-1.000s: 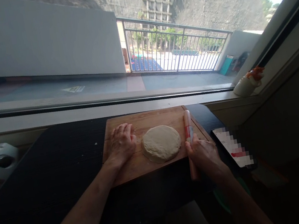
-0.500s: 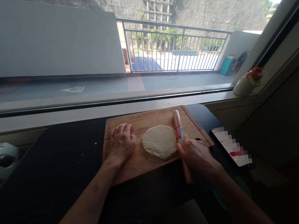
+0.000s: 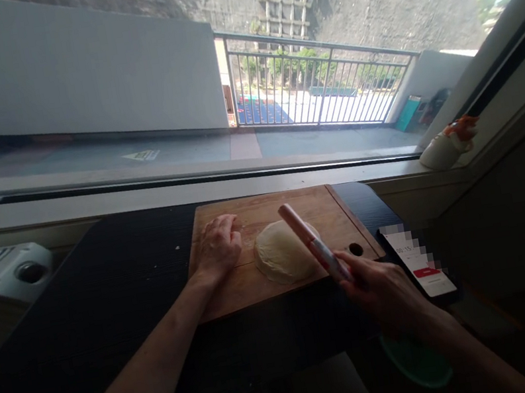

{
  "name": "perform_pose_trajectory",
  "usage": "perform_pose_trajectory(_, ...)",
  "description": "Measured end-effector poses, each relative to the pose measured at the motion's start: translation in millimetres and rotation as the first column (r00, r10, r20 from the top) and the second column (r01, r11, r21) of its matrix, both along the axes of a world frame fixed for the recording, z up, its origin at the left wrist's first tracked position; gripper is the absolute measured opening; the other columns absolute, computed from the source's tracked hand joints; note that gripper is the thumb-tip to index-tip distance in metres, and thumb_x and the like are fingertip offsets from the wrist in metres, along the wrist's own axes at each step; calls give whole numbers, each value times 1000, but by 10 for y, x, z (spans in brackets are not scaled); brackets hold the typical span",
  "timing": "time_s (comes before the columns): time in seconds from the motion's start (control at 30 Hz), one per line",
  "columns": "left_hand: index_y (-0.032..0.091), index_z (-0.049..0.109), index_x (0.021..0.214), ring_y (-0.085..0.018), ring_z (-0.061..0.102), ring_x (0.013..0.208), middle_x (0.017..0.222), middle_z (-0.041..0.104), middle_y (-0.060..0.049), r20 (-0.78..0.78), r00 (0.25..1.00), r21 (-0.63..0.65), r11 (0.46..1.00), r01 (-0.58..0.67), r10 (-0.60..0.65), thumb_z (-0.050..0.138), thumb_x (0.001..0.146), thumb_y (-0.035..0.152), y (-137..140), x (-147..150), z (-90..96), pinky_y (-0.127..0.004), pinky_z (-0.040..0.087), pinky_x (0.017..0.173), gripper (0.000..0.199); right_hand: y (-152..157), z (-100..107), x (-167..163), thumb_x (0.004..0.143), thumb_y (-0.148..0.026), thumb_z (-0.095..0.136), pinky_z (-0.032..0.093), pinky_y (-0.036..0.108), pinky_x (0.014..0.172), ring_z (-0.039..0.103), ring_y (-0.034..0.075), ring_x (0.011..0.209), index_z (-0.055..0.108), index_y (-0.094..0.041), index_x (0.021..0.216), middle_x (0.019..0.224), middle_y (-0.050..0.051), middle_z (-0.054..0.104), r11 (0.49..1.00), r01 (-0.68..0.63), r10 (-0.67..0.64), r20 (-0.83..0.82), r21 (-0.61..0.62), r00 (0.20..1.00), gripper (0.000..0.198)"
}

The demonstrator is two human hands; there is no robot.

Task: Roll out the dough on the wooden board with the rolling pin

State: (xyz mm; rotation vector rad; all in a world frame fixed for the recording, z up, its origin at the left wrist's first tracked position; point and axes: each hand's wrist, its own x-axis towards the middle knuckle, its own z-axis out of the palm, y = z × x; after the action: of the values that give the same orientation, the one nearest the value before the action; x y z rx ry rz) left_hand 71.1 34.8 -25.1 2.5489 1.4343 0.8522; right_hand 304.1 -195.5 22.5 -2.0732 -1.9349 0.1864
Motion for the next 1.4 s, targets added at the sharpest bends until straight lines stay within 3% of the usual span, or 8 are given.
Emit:
perform_pose_trajectory(0.1,14,56,115,-24,49,115,121,58,-9,58,998,-35,999,3,-1,36,77,21,9,-7,15,-37,33,103,44,-114,-145,16,87,-30,47,46,27,74,60,16,85,37,-27,135,114,4,58,999,-46,50,-151,28,987,49)
perform_pose_trajectory(0.27,14,59,113,-25,50,115,120,59,-9,165,986,-91,995,30,-14,38,75,21,18,-12,19,-39,32,104,44,-76,-207,-34,93,-28,34,48,26,69,60,14,80,32,-27,139,113,7,53,996,64,-44,-282,62,958,46)
perform_pose_trajectory(0.37,14,60,112,-23,53,112,118,61,-8,272,962,-148,989,23,18,35,78,23,53,-47,-14,-36,36,101,44,-114,-171,-102,92,-27,39,47,25,66,59,14,77,26,-28,142,104,5,54,995,-92,99,-185,43,978,51)
perform_pose_trajectory(0.53,19,59,113,-19,56,108,116,63,-3,451,887,-233,972,16,93,29,84,31,93,-113,-77,-31,41,96,43,-162,-157,-212,90,-22,43,41,20,57,54,10,64,20,-33,144,89,1,53,929,-356,365,90,-104,927,59)
perform_pose_trajectory(0.97,18,63,101,-19,55,109,110,65,-3,615,784,-267,958,100,89,31,85,36,24,-102,22,-30,37,100,40,-143,-150,-352,92,-24,36,24,22,44,46,9,50,13,-31,145,81,-1,53,941,-315,338,291,-126,895,58)
perform_pose_trajectory(1.07,17,63,99,-20,55,109,109,65,-4,633,769,-267,958,100,96,28,87,40,24,-106,27,-32,37,100,44,-120,-130,-350,93,-24,35,24,23,43,47,9,50,15,-30,144,79,-1,52,961,-253,277,328,-114,903,55)
perform_pose_trajectory(1.23,17,63,101,-20,56,107,107,66,-5,648,755,-266,959,96,104,25,89,47,7,-114,32,-33,37,100,50,-115,-154,-373,92,-24,38,25,21,43,47,9,50,10,-29,145,79,-1,52,928,-341,372,330,-149,868,61)
perform_pose_trajectory(1.4,16,63,101,-20,57,106,105,67,-5,649,753,-263,960,93,105,25,90,50,3,-109,38,-33,38,99,53,-119,-179,-356,93,-24,35,27,22,44,49,10,52,12,-29,145,79,-1,52,963,-249,269,353,-102,896,57)
